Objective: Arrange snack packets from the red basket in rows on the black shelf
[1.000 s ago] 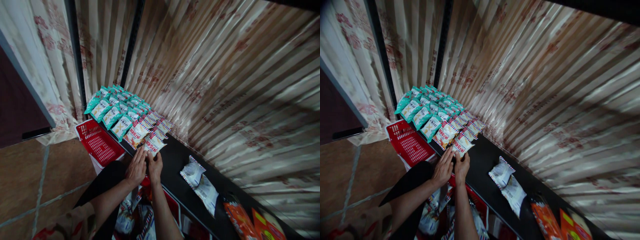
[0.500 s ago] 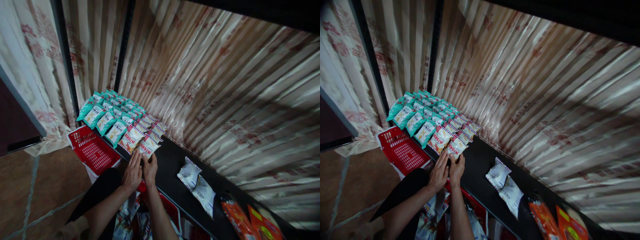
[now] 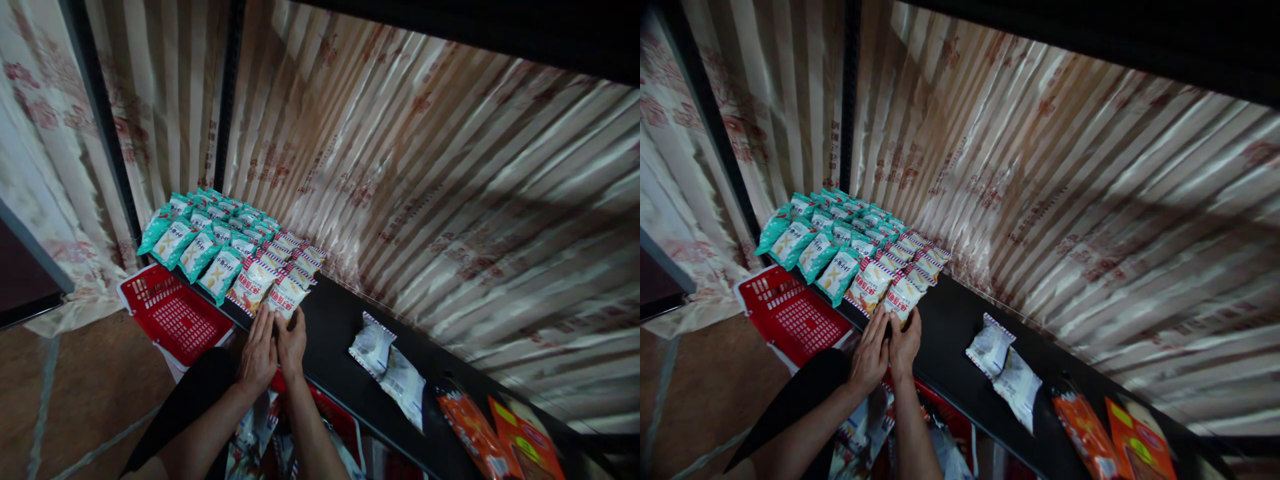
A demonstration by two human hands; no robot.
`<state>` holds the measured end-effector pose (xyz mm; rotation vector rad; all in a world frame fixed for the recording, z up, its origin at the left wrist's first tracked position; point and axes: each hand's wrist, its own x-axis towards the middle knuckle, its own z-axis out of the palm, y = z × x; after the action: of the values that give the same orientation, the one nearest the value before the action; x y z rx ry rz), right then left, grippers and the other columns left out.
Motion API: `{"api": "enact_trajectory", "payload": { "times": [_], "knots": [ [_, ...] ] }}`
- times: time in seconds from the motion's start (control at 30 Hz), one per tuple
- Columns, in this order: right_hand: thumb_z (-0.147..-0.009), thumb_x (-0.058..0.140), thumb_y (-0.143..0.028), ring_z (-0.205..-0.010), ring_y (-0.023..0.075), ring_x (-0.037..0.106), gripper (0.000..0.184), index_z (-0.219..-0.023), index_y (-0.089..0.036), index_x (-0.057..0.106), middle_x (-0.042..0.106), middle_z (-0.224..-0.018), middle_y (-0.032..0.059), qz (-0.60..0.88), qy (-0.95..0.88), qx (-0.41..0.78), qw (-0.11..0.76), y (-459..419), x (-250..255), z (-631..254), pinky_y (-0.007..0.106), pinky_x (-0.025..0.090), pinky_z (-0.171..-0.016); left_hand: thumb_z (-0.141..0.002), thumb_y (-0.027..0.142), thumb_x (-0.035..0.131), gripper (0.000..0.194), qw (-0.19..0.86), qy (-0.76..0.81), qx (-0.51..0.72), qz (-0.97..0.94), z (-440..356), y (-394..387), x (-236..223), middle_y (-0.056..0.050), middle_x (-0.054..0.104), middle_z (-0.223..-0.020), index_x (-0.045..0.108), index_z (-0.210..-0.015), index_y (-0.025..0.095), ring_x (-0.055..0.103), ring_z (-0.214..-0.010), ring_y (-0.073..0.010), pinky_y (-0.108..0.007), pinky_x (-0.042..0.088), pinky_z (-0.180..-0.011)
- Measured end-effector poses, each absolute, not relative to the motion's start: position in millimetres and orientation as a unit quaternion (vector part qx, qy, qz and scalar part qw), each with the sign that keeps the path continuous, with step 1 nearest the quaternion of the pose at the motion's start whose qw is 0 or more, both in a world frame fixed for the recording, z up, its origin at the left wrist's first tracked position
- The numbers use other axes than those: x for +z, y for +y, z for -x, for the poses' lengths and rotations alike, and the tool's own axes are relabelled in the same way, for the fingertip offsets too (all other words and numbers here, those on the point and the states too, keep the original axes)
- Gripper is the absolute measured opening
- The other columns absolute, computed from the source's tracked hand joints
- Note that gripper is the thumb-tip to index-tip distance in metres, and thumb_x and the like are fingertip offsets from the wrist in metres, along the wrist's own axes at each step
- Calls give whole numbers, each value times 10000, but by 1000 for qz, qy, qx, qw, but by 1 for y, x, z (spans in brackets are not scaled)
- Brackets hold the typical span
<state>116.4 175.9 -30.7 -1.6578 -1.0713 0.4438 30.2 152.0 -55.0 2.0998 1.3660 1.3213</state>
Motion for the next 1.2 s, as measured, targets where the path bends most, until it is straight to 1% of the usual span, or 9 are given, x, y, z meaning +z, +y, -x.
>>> {"api": "enact_trajectory", "payload": {
  "times": [0.17, 0.43, 0.77, 0.87, 0.97, 1.2],
  "knots": [
    [-739, 561, -494, -1051, 237, 541, 555, -1181, -161, 522, 591, -1160, 119, 695, -444, 162, 541, 172, -32, -117, 347, 405, -890, -886, 119, 310, 573, 152, 477, 460, -733, -32, 152, -56, -87, 162, -1508, 153, -1434, 174, 164, -1377, -219, -450, 275, -1107],
    [-769, 538, -446, -1015, 230, 562, 490, -1172, -168, 524, 609, -1128, 108, 692, -452, 174, 535, 177, -30, -117, 347, 413, -882, -883, 97, 310, 608, 155, 474, 460, -735, -32, 153, -56, -81, 156, -1510, 101, -1442, 211, 161, -1378, -226, -467, 285, -1101],
    [-745, 556, -457, -925, 221, 596, 472, -1126, -179, 571, 647, -1044, 91, 684, -457, 176, 540, 179, -35, -117, 327, 442, -811, -881, 124, 338, 609, 152, 485, 474, -719, -35, 154, -63, -70, 119, -1518, 118, -1441, 219, 176, -1374, -239, -467, 286, -1095],
    [-727, 577, -461, -930, 222, 598, 496, -1127, -168, 566, 643, -1052, 99, 686, -448, 185, 543, 178, -36, -118, 327, 445, -814, -884, 122, 336, 604, 150, 489, 471, -719, -35, 154, -65, -72, 121, -1517, 126, -1440, 222, 179, -1373, -241, -466, 288, -1093],
    [-720, 589, -464, -947, 219, 598, 520, -1141, -160, 549, 635, -1069, 107, 684, -435, 194, 553, 174, -37, -118, 324, 452, -823, -884, 129, 344, 612, 148, 483, 472, -722, -34, 154, -66, -80, 90, -1520, 111, -1442, 220, 175, -1373, -247, -468, 287, -1091],
    [-731, 592, -448, -955, 220, 601, 504, -1144, -164, 548, 634, -1054, 108, 669, -431, 190, 575, 163, -36, -120, 334, 469, -822, -876, 137, 353, 625, 134, 474, 471, -732, -33, 150, -64, -81, 110, -1519, 102, -1443, 219, 171, -1373, -258, -484, 294, -1084]
  ]
}}
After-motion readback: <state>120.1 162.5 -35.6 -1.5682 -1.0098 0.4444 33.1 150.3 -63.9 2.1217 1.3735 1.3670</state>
